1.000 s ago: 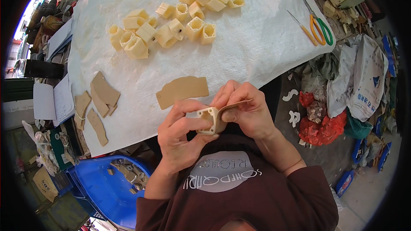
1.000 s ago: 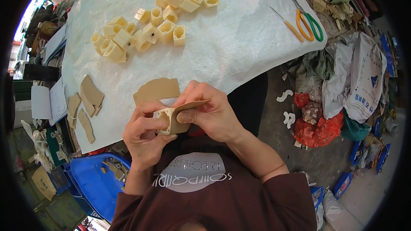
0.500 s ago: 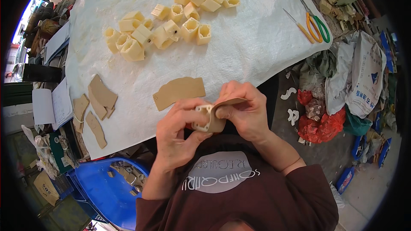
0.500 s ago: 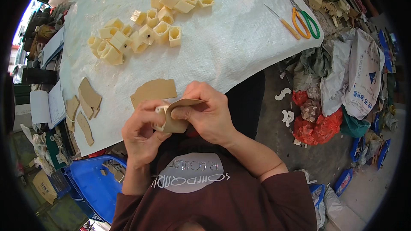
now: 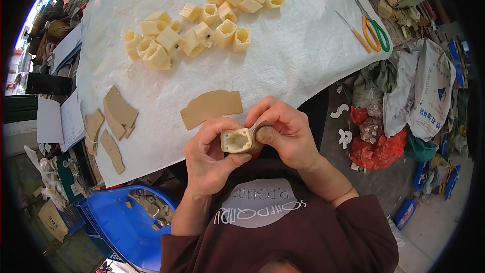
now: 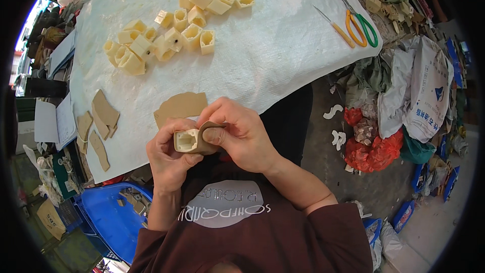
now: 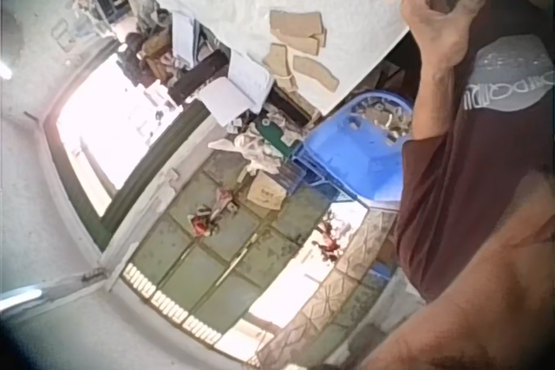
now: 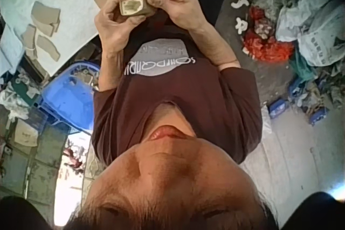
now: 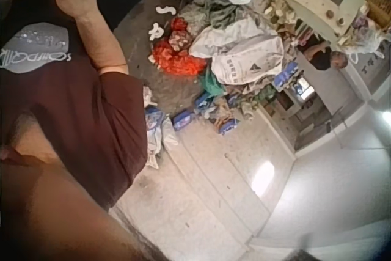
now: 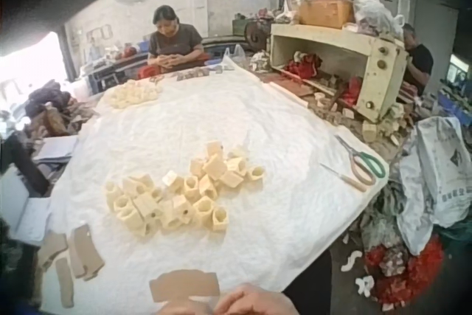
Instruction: The person repeatedly picks up small hollow plastic pieces from a white surface and rubs their edges with a sanding pad. They rotate each piece to smooth multiple sides, occasionally using scissors to trim edges, and place the finished pieces back on the table.
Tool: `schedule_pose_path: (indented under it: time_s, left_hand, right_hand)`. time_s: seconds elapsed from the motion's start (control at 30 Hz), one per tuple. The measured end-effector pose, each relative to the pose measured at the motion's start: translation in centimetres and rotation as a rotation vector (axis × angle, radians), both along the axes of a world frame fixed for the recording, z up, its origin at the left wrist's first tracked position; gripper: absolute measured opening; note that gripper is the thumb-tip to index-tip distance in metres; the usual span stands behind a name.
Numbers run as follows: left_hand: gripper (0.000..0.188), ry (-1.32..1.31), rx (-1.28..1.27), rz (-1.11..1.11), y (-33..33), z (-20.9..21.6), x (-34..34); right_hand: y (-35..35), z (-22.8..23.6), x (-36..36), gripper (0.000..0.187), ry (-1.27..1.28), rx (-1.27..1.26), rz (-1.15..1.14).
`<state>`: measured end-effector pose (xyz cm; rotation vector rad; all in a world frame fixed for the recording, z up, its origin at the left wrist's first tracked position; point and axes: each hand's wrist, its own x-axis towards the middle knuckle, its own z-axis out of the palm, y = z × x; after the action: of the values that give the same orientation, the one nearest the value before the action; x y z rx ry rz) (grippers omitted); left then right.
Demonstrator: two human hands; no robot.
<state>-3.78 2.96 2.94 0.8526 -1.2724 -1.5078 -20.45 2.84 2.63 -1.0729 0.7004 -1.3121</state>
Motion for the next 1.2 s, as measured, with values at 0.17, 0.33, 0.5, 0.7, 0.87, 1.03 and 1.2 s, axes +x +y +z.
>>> schedule_pose_path:
  time_s: [0.17, 0.33, 0.5, 0.7, 0.87, 1.03, 1.2]
  left_hand:
    - [0.045, -0.020, -0.110, -0.058, -0.3, -0.3, 0.1]
    - [0.053, -0.241, -0.280, 0.180, -0.3, 0.7, -1.6]
    - [0.062, -0.130, -0.103, 0.390, 0.2, 0.3, -3.9]
    - [0.051, -0.205, -0.300, 0.264, -0.1, 0.0, -2.8]
    - [0.040, -0.229, -0.384, 0.209, -0.4, 0.4, -2.3]
    - [0.033, -0.392, -0.549, 0.218, -0.8, 0.6, -2.2]
    - [0.032, -0.444, -0.627, 0.251, -0.8, 0.6, -2.4]
  right_hand:
    - [0.4, 0.0, -0.2, 0.006, 0.003, 0.042, 0.023]
    - [0.2, -0.4, 0.4, 0.008, -0.001, -0.105, -0.126]
    - [-0.1, -1.4, 1.2, 0.013, 0.039, -0.271, -0.293]
    - [-0.4, -1.0, 0.5, 0.014, -0.002, -0.264, -0.235]
    - [-0.1, -0.7, -0.2, 0.017, 0.042, -0.143, -0.088]
    - [-0.1, -0.5, -0.3, 0.020, 0.123, -0.130, -0.098]
    - [-0.3, -0.3, -0.3, 0.023, 0.095, -0.052, -0.058]
